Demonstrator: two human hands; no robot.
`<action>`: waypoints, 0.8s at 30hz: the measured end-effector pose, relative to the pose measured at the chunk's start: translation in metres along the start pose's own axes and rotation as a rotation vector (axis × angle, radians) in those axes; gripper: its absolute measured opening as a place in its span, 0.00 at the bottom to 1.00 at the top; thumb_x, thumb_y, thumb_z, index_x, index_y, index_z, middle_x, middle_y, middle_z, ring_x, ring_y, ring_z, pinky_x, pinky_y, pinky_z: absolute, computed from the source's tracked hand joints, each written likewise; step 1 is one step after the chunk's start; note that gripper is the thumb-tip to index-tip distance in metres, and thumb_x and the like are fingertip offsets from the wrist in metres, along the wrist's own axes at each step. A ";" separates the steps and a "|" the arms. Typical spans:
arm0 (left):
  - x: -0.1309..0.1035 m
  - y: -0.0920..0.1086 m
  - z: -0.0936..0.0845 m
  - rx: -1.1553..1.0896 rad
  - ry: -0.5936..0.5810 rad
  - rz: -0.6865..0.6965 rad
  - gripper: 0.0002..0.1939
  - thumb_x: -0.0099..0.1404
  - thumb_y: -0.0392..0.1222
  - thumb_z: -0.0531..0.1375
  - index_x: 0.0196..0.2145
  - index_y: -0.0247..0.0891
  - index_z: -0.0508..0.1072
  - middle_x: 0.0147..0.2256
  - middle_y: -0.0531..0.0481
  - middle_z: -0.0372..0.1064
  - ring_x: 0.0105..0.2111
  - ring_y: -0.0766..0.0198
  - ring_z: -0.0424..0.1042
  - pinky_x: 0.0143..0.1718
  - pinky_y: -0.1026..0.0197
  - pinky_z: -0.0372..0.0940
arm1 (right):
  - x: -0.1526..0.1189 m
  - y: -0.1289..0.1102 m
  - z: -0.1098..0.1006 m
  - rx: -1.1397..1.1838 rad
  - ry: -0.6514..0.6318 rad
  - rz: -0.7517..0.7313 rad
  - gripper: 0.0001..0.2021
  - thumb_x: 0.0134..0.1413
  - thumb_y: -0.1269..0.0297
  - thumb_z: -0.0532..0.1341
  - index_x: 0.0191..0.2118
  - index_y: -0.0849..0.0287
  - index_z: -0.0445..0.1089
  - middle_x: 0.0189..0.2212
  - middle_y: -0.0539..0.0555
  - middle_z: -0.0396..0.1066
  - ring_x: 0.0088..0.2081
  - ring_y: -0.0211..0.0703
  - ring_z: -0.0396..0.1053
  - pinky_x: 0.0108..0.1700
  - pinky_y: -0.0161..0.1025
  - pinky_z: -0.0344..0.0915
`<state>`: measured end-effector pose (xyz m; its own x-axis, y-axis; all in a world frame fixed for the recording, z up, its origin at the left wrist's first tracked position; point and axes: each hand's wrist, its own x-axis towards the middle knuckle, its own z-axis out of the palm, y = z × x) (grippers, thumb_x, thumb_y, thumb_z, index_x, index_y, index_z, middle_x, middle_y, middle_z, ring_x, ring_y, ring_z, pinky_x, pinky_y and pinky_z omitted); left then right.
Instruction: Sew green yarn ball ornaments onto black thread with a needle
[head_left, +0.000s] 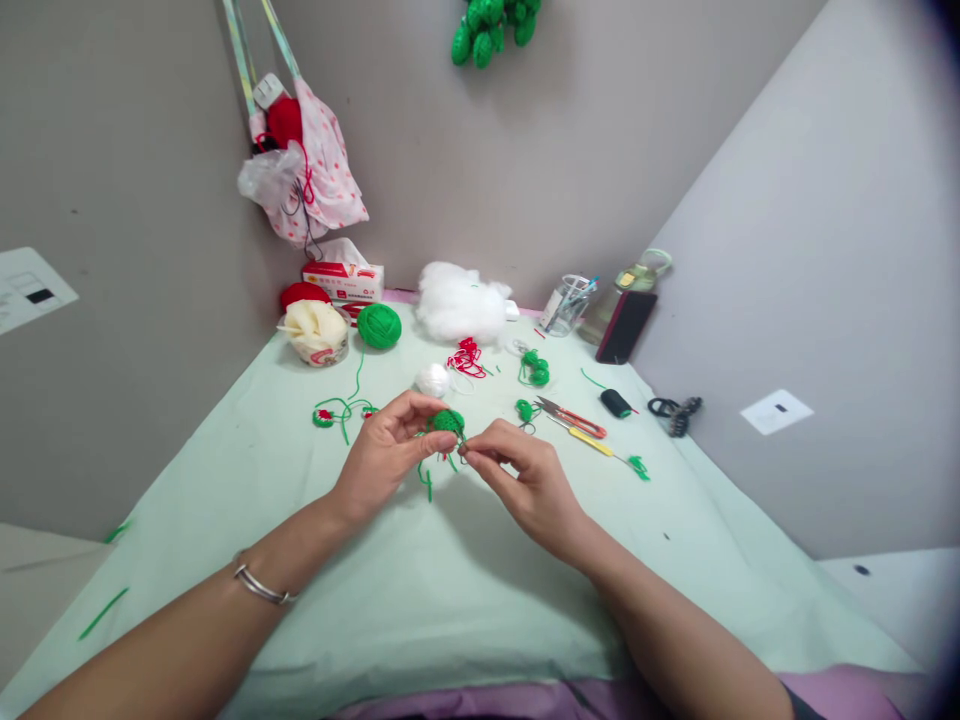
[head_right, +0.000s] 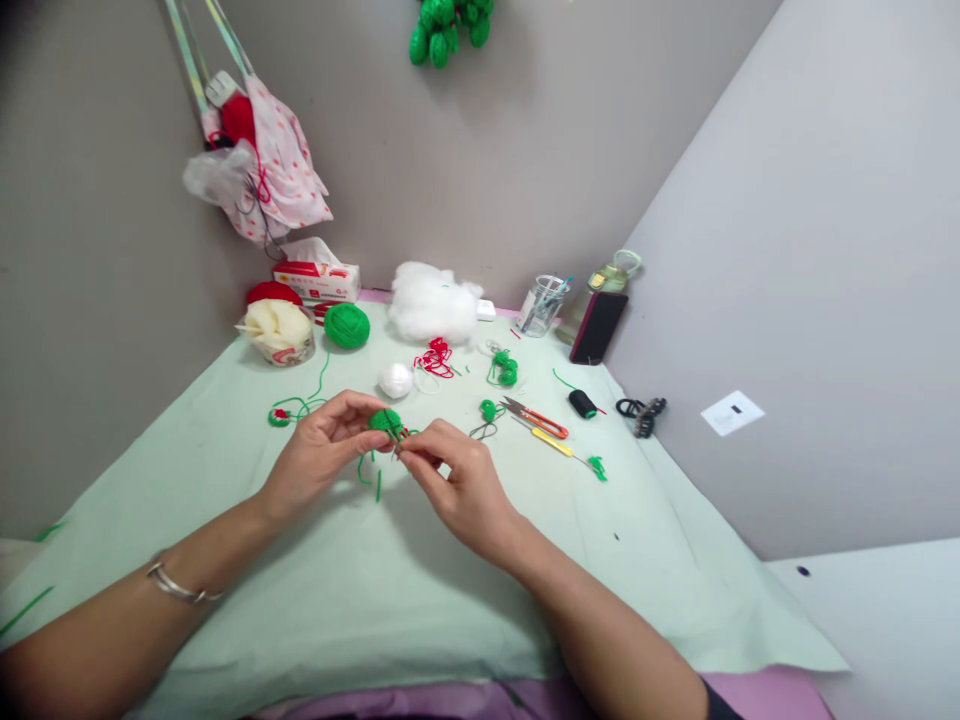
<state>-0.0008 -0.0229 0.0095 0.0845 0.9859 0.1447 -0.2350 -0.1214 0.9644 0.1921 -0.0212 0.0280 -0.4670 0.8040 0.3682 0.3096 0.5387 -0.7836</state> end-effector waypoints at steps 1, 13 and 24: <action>0.000 0.000 0.000 0.004 -0.015 0.003 0.14 0.57 0.41 0.71 0.41 0.39 0.76 0.32 0.52 0.76 0.32 0.63 0.74 0.38 0.59 0.69 | 0.000 0.001 0.000 -0.047 0.011 -0.049 0.08 0.65 0.67 0.60 0.37 0.59 0.76 0.29 0.53 0.69 0.30 0.38 0.65 0.32 0.36 0.61; -0.002 0.003 0.001 0.005 0.001 -0.010 0.14 0.57 0.41 0.70 0.42 0.39 0.79 0.31 0.51 0.75 0.32 0.63 0.73 0.38 0.60 0.68 | 0.000 0.000 -0.005 -0.034 -0.050 0.000 0.09 0.66 0.64 0.59 0.42 0.57 0.78 0.30 0.53 0.70 0.31 0.38 0.66 0.33 0.35 0.62; -0.003 0.002 0.000 0.084 0.024 0.071 0.14 0.56 0.38 0.71 0.42 0.40 0.81 0.35 0.51 0.71 0.35 0.64 0.72 0.36 0.64 0.67 | 0.000 -0.006 -0.008 0.074 -0.081 0.138 0.09 0.64 0.66 0.61 0.38 0.61 0.79 0.29 0.51 0.69 0.27 0.34 0.62 0.29 0.35 0.57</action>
<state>-0.0016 -0.0262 0.0108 0.0466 0.9768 0.2088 -0.1575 -0.1992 0.9672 0.1972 -0.0227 0.0366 -0.4908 0.8442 0.2155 0.3150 0.4025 -0.8595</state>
